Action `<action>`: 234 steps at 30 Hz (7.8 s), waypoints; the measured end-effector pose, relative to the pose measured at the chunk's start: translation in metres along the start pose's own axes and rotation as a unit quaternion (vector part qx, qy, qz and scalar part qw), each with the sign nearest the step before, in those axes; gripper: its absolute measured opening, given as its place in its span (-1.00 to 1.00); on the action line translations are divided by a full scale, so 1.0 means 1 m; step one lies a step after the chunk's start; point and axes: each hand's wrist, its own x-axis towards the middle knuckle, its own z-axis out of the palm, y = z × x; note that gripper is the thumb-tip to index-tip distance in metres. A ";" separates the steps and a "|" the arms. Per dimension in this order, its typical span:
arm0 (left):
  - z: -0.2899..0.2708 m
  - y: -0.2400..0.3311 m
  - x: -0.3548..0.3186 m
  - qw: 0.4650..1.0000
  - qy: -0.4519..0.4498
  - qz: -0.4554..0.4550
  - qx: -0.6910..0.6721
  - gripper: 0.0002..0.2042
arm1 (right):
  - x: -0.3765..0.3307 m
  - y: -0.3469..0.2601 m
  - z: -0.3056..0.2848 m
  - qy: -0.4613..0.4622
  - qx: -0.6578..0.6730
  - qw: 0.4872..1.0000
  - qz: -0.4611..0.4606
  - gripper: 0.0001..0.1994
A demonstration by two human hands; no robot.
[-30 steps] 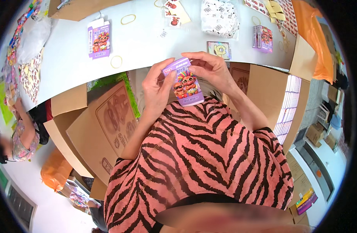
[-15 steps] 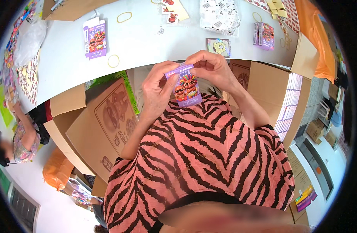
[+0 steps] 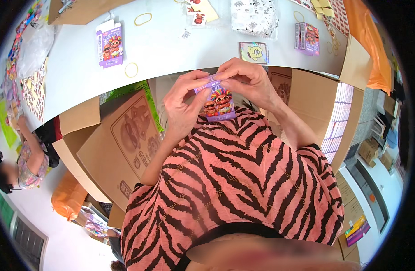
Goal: Packaging small items and stickers into retail boxes at a workbench.
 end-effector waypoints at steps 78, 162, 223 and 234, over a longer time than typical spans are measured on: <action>-0.033 -0.070 0.094 0.978 0.205 0.026 0.003 -0.70 | 0.371 -0.133 -0.061 -0.029 -0.836 0.544 -0.063 -0.83; -0.039 -0.073 0.081 0.989 0.133 -0.029 -0.060 -0.70 | 0.244 -0.075 -0.238 -0.015 -0.688 0.726 0.006 -0.68; -0.009 -0.001 0.059 0.997 0.072 -0.015 -0.018 -0.70 | 0.080 -0.108 -0.010 -0.030 -0.500 0.793 -0.347 -0.68; -0.033 -0.004 0.060 0.982 0.146 -0.003 -0.120 -0.74 | 0.069 -0.121 -0.100 0.145 -0.333 0.913 -0.187 -0.77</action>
